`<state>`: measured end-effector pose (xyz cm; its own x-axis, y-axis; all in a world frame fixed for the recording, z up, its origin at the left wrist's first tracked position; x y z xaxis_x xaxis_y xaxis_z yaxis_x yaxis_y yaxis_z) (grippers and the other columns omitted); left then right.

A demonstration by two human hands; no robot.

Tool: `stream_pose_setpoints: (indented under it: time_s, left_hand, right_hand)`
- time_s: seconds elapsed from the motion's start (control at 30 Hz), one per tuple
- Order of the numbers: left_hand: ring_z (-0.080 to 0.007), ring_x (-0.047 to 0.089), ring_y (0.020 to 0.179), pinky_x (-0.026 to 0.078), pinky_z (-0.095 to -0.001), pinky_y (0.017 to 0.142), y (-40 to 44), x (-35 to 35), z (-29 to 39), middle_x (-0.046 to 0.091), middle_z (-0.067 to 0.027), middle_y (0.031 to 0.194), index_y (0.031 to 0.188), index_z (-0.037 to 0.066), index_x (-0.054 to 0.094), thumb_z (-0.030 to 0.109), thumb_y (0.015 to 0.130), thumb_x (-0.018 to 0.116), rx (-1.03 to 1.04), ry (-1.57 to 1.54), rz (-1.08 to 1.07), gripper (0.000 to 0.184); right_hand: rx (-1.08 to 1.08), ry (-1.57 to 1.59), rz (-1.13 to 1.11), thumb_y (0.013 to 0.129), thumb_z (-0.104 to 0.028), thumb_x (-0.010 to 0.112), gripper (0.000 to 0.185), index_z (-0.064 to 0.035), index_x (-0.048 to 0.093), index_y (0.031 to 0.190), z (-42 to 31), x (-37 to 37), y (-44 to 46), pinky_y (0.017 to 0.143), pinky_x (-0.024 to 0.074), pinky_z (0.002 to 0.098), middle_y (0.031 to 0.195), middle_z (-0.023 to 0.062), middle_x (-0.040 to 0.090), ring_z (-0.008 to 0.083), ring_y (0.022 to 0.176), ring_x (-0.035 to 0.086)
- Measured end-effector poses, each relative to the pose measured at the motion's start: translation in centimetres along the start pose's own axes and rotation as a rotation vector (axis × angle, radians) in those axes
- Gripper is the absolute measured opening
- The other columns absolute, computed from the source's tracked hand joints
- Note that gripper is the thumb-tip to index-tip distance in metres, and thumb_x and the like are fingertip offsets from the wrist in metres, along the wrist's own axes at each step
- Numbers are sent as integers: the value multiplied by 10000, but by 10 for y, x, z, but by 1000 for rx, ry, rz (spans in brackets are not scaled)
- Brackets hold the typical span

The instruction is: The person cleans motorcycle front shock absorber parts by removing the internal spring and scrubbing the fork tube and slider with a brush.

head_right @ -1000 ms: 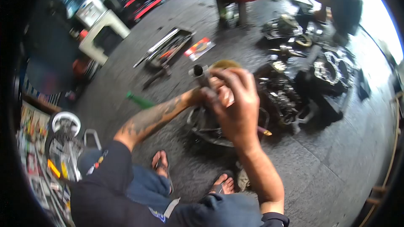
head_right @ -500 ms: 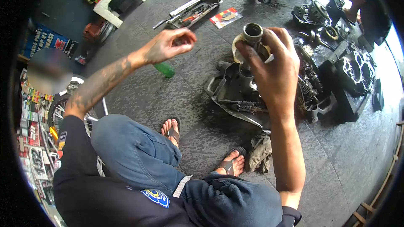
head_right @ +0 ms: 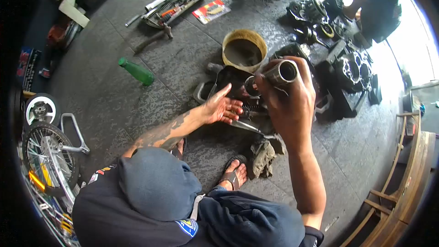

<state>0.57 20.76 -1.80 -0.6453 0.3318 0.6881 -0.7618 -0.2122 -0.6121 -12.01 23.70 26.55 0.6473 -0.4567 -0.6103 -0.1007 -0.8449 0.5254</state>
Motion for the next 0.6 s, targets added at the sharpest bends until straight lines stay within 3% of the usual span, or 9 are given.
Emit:
stream_pose_setpoints:
  time_s: [0.1, 0.2, 0.23, 0.43, 0.5, 0.53, 0.6]
  left_hand:
    - [-242, 674, 656, 573, -337, 573, 31, 6, 1, 682, -123, 859, 1034, 36, 578, 769, 801, 422, -37, -206, -105, 785]
    - [-244, 677, 643, 581, -341, 548, 55, 3, -13, 685, -129, 834, 982, 39, 597, 708, 804, 509, -77, -347, -23, 698]
    - [-235, 679, 638, 578, -331, 529, 54, 7, -13, 685, -118, 791, 922, 66, 623, 626, 817, 570, 3, -357, -18, 572]
    - [-182, 669, 620, 580, -298, 541, 51, 14, -17, 685, -64, 739, 862, 131, 638, 521, 840, 589, 45, -375, 76, 394]
    - [-165, 665, 615, 581, -286, 551, 50, 13, -20, 681, -31, 735, 854, 138, 636, 496, 845, 591, 101, -396, 107, 361]
    - [-149, 670, 662, 582, -289, 572, 44, 16, -19, 677, -6, 770, 884, 140, 638, 471, 855, 589, 106, -383, 143, 336]
    - [-151, 674, 776, 582, -323, 671, 34, 26, -17, 670, -13, 863, 962, 136, 630, 447, 864, 588, 164, -350, 109, 329]
  right_hand:
    - [87, -32, 16, 779, -160, 725, 189, -8, 626, 833, -3, 10, 0, 660, 474, 337, 843, 105, 589, 250, 736, 606]
    - [97, 22, -13, 776, -147, 671, 170, 9, 609, 744, 10, 15, -8, 568, 433, 317, 719, 93, 556, 209, 605, 556]
    - [72, 30, 24, 745, -102, 631, 120, 14, 605, 727, 12, 13, -10, 559, 418, 292, 727, 95, 559, 180, 599, 537]
    - [70, 28, 180, 744, -261, 547, 287, -6, 641, 654, 13, -21, -46, 584, 417, 305, 738, 129, 568, 208, 648, 543]
    - [35, 135, 327, 754, -309, 526, 352, 6, 611, 623, 22, -40, -72, 562, 357, 321, 694, 117, 518, 203, 637, 485]
    - [-4, 53, 372, 787, -330, 485, 391, 1, 578, 603, 26, -50, -89, 537, 321, 322, 681, 109, 495, 177, 604, 445]
    - [-57, 174, 493, 824, -388, 419, 434, -18, 552, 640, 31, -66, -118, 521, 315, 298, 662, 92, 454, 158, 572, 425]
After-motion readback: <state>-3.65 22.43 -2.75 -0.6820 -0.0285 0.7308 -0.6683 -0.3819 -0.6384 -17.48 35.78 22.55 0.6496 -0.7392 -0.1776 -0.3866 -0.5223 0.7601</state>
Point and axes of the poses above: each hand's wrist, its own y-axis towards the middle knuckle, its own x-axis out of the palm, z = x × y, the point moved 6 cm from there along y, towards the middle knuckle
